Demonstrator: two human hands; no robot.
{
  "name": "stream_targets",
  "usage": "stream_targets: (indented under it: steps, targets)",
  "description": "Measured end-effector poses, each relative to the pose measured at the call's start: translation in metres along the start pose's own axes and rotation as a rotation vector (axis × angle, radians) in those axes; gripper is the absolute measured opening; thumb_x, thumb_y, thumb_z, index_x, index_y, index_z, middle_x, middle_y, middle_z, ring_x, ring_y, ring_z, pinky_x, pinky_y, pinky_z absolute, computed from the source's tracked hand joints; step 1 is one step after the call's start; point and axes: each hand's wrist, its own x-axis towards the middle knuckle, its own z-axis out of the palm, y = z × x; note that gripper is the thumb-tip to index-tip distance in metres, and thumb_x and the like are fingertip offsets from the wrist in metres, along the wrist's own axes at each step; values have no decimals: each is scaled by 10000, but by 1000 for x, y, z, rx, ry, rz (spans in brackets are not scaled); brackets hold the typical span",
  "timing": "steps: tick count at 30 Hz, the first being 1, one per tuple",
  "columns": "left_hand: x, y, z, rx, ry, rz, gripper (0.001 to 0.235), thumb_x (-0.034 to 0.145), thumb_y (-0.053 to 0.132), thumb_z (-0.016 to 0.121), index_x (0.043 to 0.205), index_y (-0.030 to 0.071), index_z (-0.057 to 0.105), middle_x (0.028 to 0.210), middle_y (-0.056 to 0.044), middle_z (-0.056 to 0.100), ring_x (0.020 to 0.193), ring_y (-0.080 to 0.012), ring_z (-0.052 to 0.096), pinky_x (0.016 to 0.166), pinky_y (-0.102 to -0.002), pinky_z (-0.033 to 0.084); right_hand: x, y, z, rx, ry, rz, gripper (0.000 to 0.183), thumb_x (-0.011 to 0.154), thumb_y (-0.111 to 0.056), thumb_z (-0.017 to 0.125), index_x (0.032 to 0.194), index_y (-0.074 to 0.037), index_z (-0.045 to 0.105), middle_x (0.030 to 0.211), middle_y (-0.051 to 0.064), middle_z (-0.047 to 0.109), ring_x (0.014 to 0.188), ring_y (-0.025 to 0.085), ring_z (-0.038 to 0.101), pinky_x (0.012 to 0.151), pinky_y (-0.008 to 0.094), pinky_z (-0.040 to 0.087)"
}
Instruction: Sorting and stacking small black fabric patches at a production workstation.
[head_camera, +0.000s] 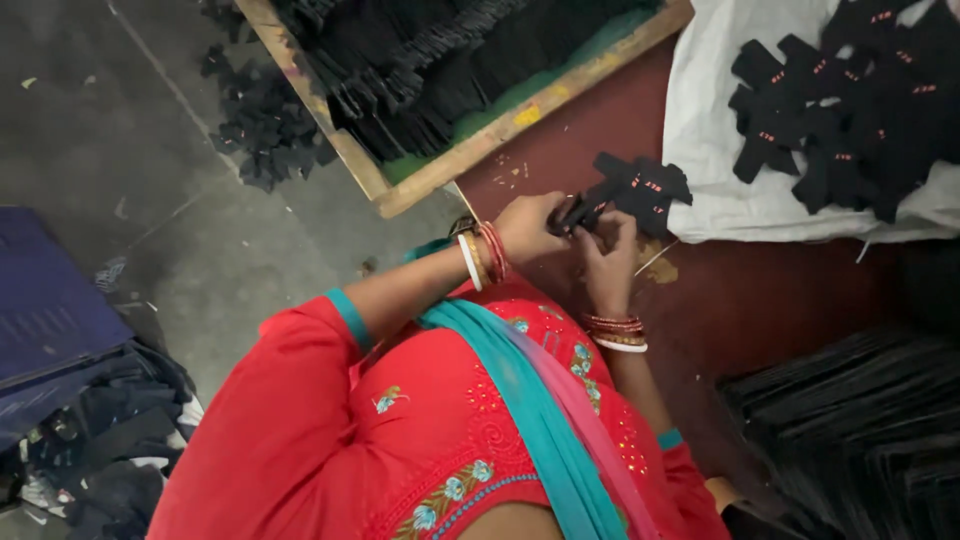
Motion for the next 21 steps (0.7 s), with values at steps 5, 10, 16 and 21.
stream_targets:
  steps: [5,10,16,21]
  targets:
    - [-3,-38,32,-557,-258,-284,318,804,136,805,1008,20,590,790,-149,730,701,-282,752,605,-402,601,-12,-37,5,-247,-8,-111,359,908,-11,801,1162,-43,549,1079,49,640,1010,118,635,870,287,537]
    - [-11,-14,23,-901,-448,-491,171,916,150,636,1059,59,618,655,-77,709,559,-198,707,503,-340,584,-13,-20,-4,-452,-15,-286,327,892,-81,835,1127,-28,615,1091,99,676,1042,216,662,935,351,530]
    - [-24,-16,34,-1231,-131,-404,262,1042,288,619,1239,159,733,920,29,708,748,-50,622,690,-260,510,-22,-71,14,-347,-81,-48,315,879,-199,841,1127,-65,700,1063,79,732,965,206,735,849,345,571]
    - [-13,-69,77,-1144,124,-502,212,1019,240,694,1062,33,696,907,-19,710,746,-107,667,674,-312,566,9,-44,-11,-594,-153,-363,272,897,-190,818,1117,-70,714,1109,134,704,1016,325,683,882,411,552]
